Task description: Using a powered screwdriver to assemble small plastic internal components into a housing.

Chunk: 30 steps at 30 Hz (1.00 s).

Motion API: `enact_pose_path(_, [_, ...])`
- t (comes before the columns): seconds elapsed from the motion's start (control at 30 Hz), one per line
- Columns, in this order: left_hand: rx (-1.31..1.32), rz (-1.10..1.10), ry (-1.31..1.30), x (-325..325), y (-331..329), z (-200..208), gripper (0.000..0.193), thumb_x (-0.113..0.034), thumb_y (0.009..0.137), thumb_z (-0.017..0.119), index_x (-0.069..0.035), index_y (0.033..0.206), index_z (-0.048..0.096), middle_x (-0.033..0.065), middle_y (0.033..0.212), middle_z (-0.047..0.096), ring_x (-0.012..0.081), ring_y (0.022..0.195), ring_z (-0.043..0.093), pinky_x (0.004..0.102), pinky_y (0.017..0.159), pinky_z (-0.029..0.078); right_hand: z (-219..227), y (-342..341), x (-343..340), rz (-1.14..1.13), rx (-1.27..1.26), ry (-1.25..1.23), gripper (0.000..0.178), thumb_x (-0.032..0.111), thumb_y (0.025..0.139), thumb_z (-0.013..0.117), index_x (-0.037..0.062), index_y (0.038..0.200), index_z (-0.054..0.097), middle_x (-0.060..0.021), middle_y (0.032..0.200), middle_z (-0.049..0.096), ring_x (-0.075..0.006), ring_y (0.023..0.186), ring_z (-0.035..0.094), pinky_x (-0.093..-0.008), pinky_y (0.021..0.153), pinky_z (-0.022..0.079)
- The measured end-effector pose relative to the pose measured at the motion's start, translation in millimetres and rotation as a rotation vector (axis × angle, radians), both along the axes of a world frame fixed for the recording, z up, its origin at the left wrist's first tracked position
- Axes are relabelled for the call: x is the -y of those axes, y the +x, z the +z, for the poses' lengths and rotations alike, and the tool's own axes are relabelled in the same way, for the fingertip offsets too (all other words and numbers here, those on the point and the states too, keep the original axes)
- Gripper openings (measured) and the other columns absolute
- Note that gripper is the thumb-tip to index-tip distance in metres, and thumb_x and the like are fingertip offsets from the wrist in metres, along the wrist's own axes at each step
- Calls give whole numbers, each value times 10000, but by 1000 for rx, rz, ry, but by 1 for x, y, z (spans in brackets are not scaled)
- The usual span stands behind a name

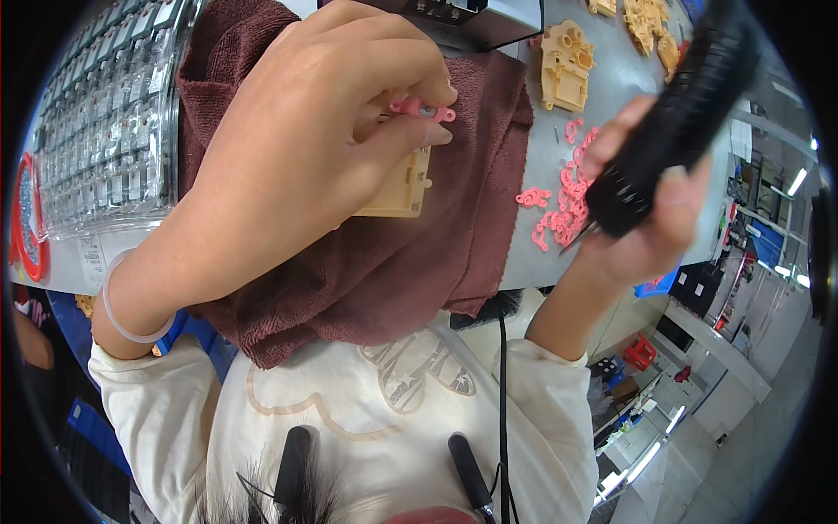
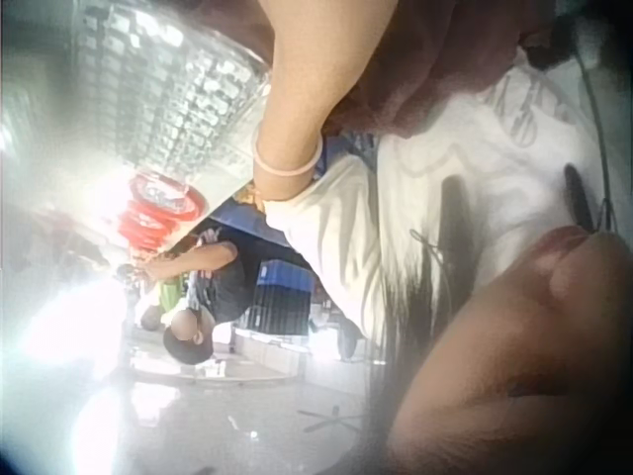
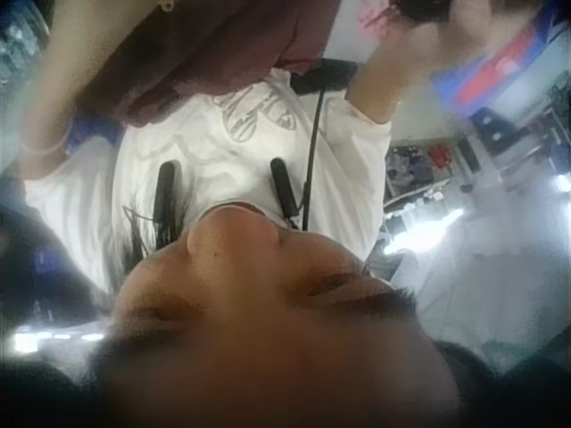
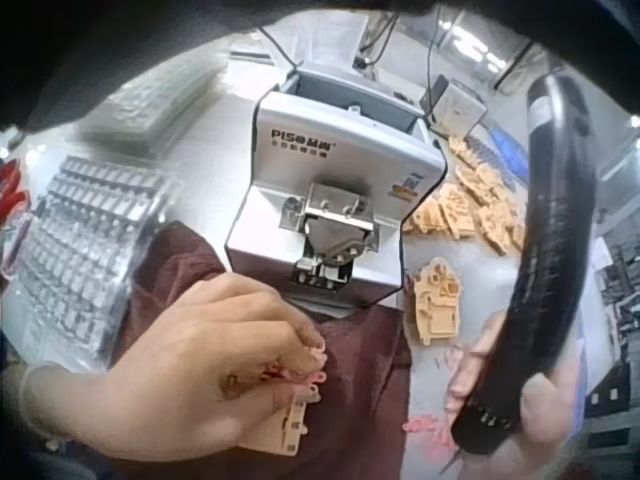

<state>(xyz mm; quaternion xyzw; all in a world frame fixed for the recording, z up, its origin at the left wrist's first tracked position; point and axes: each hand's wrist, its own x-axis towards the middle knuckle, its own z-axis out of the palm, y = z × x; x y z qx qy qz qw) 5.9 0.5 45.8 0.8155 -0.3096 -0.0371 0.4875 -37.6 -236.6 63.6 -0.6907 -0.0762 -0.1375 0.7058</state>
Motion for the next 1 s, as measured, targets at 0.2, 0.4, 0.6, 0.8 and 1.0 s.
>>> enact_pose_path(0.2, [103, -9, 8, -6, 0, -18, 143, 6, 780, 706, -29, 904, 642, 61, 1081, 654, 246, 1054, 565, 350, 923, 429, 40, 62, 9, 266, 152, 173, 358, 97, 910, 553, -37, 1224, 443, -160, 997, 499, -187, 710, 503, -320, 607, 439])
enact_pose_path(0.4, [175, 21, -55, -4, -2, -32, 179, -48, 753, 695, -56, 929, 660, 51, 1084, 655, 264, 1066, 565, 382, 930, 417, 31, 110, -48, 29, 398, -10, 244, 175, 891, 633, 27, 1050, 522, -76, 882, 521, -154, 660, 557, -300, 588, 501])
enact_pose_path(0.6, [182, 65, -116, -1, -5, -36, 215, -42, 723, 702, -71, 933, 662, 42, 1071, 659, 272, 1065, 575, 382, 903, 427, 17, 124, -81, -62, 517, -145, 195, 223, 897, 663, 61, 892, 555, -23, 799, 525, -127, 626, 578, -267, 561, 518])
enact_pose_path(0.8, [188, 114, -176, 3, -7, -39, 233, -33, 706, 727, -88, 922, 658, 24, 1060, 663, 273, 1050, 584, 380, 861, 437, 11, 127, -85, -59, 508, -145, 167, 189, 879, 630, 41, 855, 556, -53, 741, 527, -147, 584, 558, -284, 518, 497])
enact_pose_path(1.0, [176, 129, -178, 3, -8, -39, 226, -53, 725, 717, -102, 936, 655, 17, 1071, 656, 261, 1066, 574, 375, 863, 429, 15, 133, -62, -18, 476, -150, 172, 190, 861, 610, 26, 867, 561, -80, 721, 530, -174, 588, 555, -310, 533, 492])
